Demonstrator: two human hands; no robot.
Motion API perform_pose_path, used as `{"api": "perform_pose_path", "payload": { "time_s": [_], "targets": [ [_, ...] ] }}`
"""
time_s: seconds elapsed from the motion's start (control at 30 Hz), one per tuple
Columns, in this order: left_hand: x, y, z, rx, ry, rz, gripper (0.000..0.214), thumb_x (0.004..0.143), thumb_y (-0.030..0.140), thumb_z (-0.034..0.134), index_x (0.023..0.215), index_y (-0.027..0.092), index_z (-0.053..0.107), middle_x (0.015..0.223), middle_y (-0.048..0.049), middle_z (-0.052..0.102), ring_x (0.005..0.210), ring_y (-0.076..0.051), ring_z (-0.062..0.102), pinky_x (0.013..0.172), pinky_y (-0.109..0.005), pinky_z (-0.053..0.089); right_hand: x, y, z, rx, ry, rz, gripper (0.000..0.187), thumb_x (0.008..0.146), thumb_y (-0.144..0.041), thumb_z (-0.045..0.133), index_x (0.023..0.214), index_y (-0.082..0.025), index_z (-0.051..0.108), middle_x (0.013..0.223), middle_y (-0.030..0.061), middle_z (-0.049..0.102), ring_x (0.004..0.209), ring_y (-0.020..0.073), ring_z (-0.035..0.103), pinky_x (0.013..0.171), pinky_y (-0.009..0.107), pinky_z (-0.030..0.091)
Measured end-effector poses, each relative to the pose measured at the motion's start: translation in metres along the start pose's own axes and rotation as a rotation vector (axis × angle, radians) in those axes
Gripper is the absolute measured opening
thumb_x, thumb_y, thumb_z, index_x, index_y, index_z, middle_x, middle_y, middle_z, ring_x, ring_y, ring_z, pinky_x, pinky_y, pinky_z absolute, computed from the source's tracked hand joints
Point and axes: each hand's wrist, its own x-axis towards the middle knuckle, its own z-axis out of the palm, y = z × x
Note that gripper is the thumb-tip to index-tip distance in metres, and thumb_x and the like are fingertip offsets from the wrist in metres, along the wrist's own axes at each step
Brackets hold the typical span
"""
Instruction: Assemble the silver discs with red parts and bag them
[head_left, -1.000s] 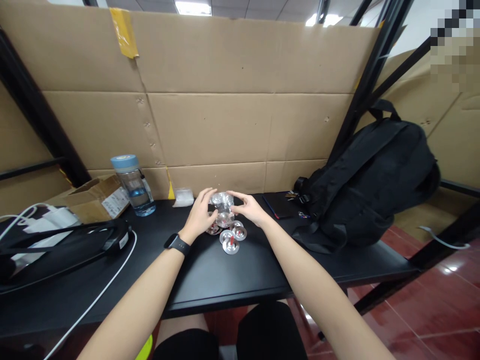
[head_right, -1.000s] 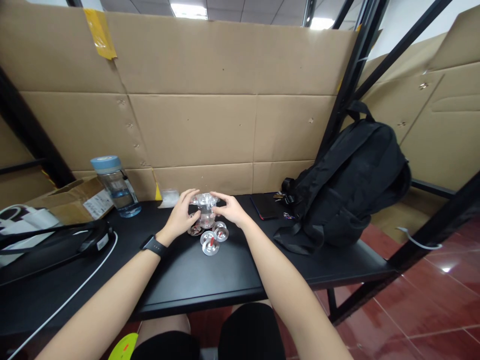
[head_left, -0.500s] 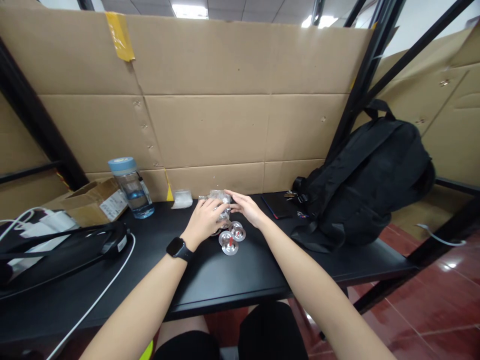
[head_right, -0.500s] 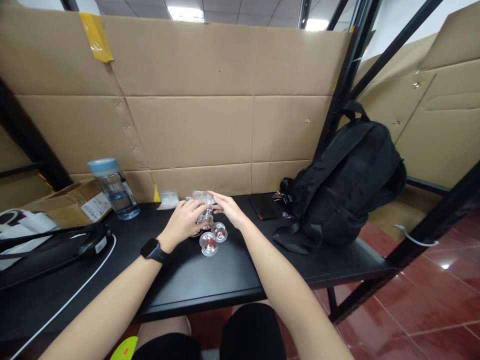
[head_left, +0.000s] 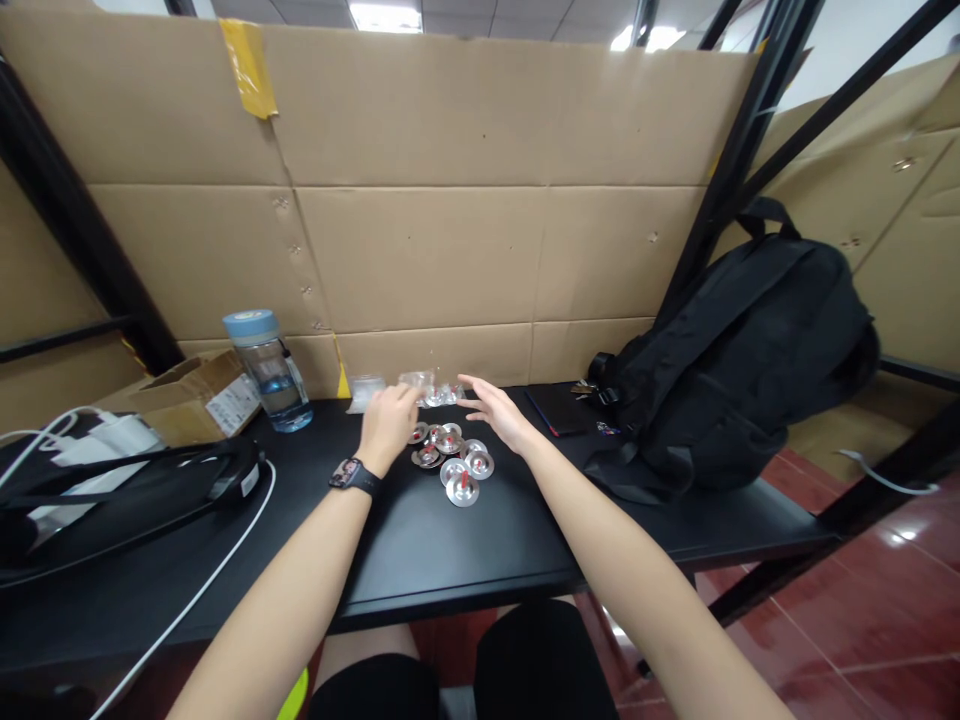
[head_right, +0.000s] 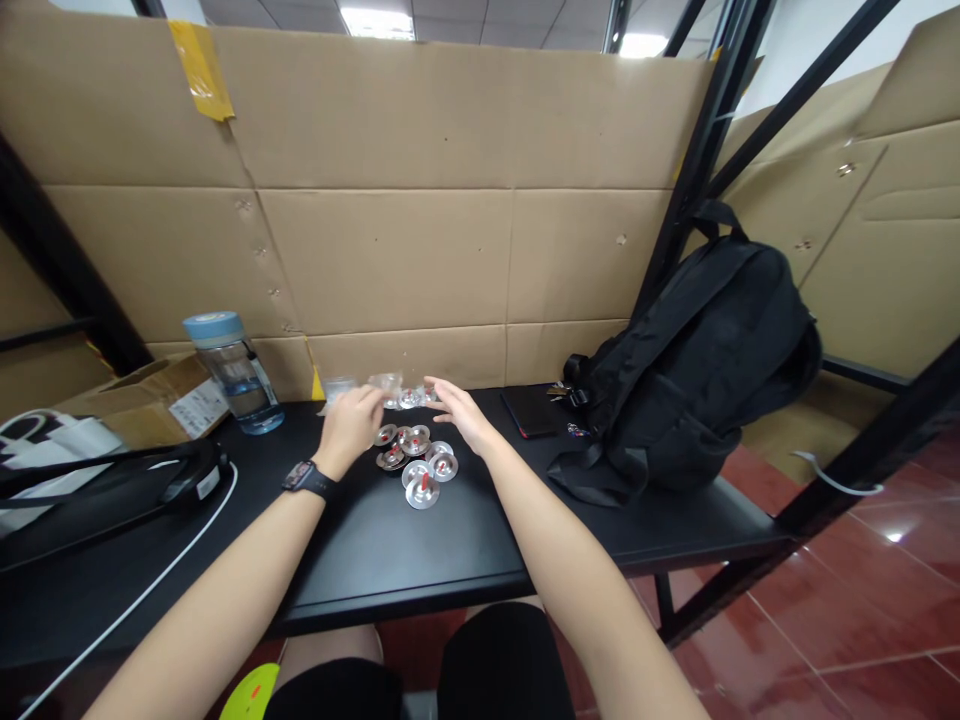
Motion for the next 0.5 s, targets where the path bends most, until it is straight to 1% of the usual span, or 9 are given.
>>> {"api": "perform_pose_path", "payload": {
  "time_s": [0.1,0.17,0.23,0.27,0.33,0.4,0.43,0.5],
  "targets": [
    [-0.002,-0.031,-0.003,0.062,0.086,-0.241,0.034,0.098,0.019,0.042,0.115,0.021,0.071,0.112,-0.0126,0.071,0.108,-0.030,0.060,0.092,-0.043,0.037,0.002,0.004,-0.002,-0.032,0.048,0.009,0.041,0.098,-0.052,0.049,0.131,-0.033,0.062,0.148,0.0032,0.055,0.122,0.0257,0.064,0.086,0.031,0.053],
    [-0.006,-0.048,0.000,0.094,0.070,-0.319,0.037,0.099,0.021,0.038,0.118,0.021,0.069,0.117,-0.0131,0.070,0.112,-0.030,0.059,0.096,-0.045,0.035,0.004,0.006,-0.002,-0.027,0.077,0.015,0.040,0.097,-0.053,0.049,0.130,-0.033,0.062,0.149,0.0033,0.054,0.122,0.0258,0.064,0.086,0.032,0.053],
    [-0.009,-0.061,0.007,0.105,-0.018,-0.338,0.038,0.099,0.024,0.037,0.123,0.023,0.067,0.126,-0.0126,0.068,0.119,-0.030,0.056,0.101,-0.047,0.033,0.006,0.008,-0.002,-0.017,0.092,0.029,0.040,0.097,-0.055,0.049,0.128,-0.033,0.061,0.149,0.0033,0.054,0.122,0.0254,0.064,0.085,0.031,0.053],
    [-0.010,-0.065,0.012,0.110,-0.080,-0.353,0.038,0.099,0.027,0.039,0.125,0.023,0.066,0.130,-0.0126,0.067,0.123,-0.031,0.054,0.103,-0.049,0.033,0.006,0.008,-0.002,-0.018,0.100,0.043,0.040,0.097,-0.055,0.048,0.128,-0.033,0.061,0.149,0.0036,0.054,0.121,0.0252,0.064,0.085,0.031,0.053],
    [-0.012,-0.069,0.023,0.115,-0.219,-0.400,0.039,0.099,0.035,0.041,0.129,0.024,0.064,0.138,-0.0133,0.063,0.130,-0.033,0.050,0.105,-0.054,0.032,0.007,0.010,-0.002,-0.038,0.120,0.076,0.042,0.097,-0.058,0.047,0.127,-0.032,0.060,0.149,0.0045,0.054,0.120,0.0251,0.064,0.084,0.031,0.053],
    [-0.013,-0.071,0.032,0.109,-0.334,-0.447,0.045,0.099,0.043,0.040,0.134,0.024,0.061,0.146,-0.0139,0.056,0.136,-0.036,0.044,0.107,-0.060,0.031,0.008,0.011,-0.003,-0.066,0.147,0.103,0.044,0.096,-0.060,0.045,0.126,-0.031,0.060,0.148,0.0058,0.055,0.118,0.0258,0.065,0.082,0.032,0.053],
    [-0.013,-0.072,0.035,0.102,-0.370,-0.465,0.048,0.099,0.046,0.038,0.137,0.025,0.059,0.151,-0.0138,0.052,0.139,-0.037,0.041,0.108,-0.062,0.030,0.008,0.011,-0.003,-0.076,0.154,0.111,0.045,0.096,-0.062,0.045,0.126,-0.031,0.060,0.148,0.0063,0.055,0.118,0.0262,0.065,0.082,0.032,0.053],
    [-0.014,-0.073,0.039,0.093,-0.400,-0.484,0.052,0.099,0.049,0.036,0.142,0.026,0.055,0.157,-0.0130,0.044,0.144,-0.037,0.035,0.110,-0.064,0.027,0.008,0.012,-0.004,-0.088,0.156,0.118,0.047,0.095,-0.063,0.045,0.125,-0.030,0.060,0.147,0.0071,0.056,0.116,0.0266,0.065,0.080,0.032,0.053]
  ]
}}
